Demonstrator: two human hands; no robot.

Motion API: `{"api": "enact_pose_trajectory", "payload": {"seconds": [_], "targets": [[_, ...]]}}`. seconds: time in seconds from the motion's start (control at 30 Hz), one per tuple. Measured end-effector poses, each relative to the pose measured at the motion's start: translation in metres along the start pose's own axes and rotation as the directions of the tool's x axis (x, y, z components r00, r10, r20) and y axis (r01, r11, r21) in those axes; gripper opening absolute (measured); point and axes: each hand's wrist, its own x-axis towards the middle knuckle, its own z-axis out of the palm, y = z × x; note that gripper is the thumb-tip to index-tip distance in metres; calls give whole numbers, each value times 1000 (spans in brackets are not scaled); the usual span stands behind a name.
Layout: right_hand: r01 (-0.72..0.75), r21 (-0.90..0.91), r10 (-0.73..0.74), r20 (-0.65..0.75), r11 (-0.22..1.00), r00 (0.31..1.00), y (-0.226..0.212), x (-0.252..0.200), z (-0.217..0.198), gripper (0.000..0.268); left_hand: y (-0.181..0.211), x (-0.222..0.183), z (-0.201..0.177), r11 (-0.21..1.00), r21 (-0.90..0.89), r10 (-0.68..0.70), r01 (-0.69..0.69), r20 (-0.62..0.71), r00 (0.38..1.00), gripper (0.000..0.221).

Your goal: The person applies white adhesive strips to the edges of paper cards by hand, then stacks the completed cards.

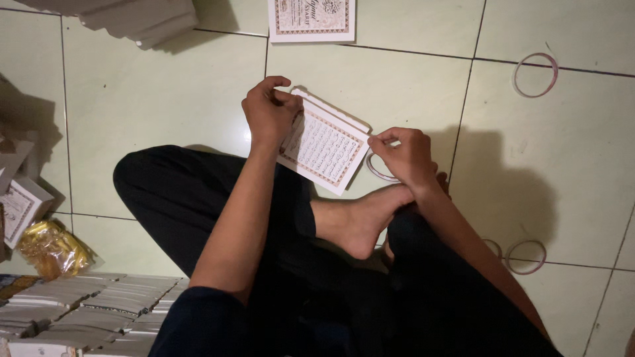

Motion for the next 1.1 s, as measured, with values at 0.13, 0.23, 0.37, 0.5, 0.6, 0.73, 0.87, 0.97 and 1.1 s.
{"api": "enact_pose_trajectory", "payload": {"seconds": [0.13,0.23,0.37,0.5,0.6,0.73,0.87,0.97,1.1], "targets": [[-35,12,35,-2,999,999,3,1,0,30,-9,4,3,999,-30,-12,12,4,1000,27],[-32,36,32,-3,999,999,3,2,0,29,-14,5,5,1000,-20,-7,8,13,1000,30],[-61,35,62,-15,997,998,0,1,2,28,-8,3,3,999,-2,-51,51,17,999,30],[-66,43,67,-8,997,998,-3,-2,-1,29,9,-5,0,999,7,-52,53,-9,999,31],[-67,26,67,-13,997,998,-3,-1,0,29,-20,10,9,998,15,-57,57,-11,998,25],[-50,-4,50,-25,999,998,-2,0,0,27,-9,3,11,996,5,-85,85,-22,996,24],[-39,-6,38,-26,999,999,-3,2,0,28,-9,4,9,994,-25,-111,110,-41,993,21],[-17,-18,16,-23,1000,1000,-2,1,-1,27,-16,8,11,992,-39,-119,117,-42,992,18],[-1,-29,0,-20,1000,1000,-5,2,-2,26,-15,7,11,991,-39,-129,128,-41,991,18]]}}
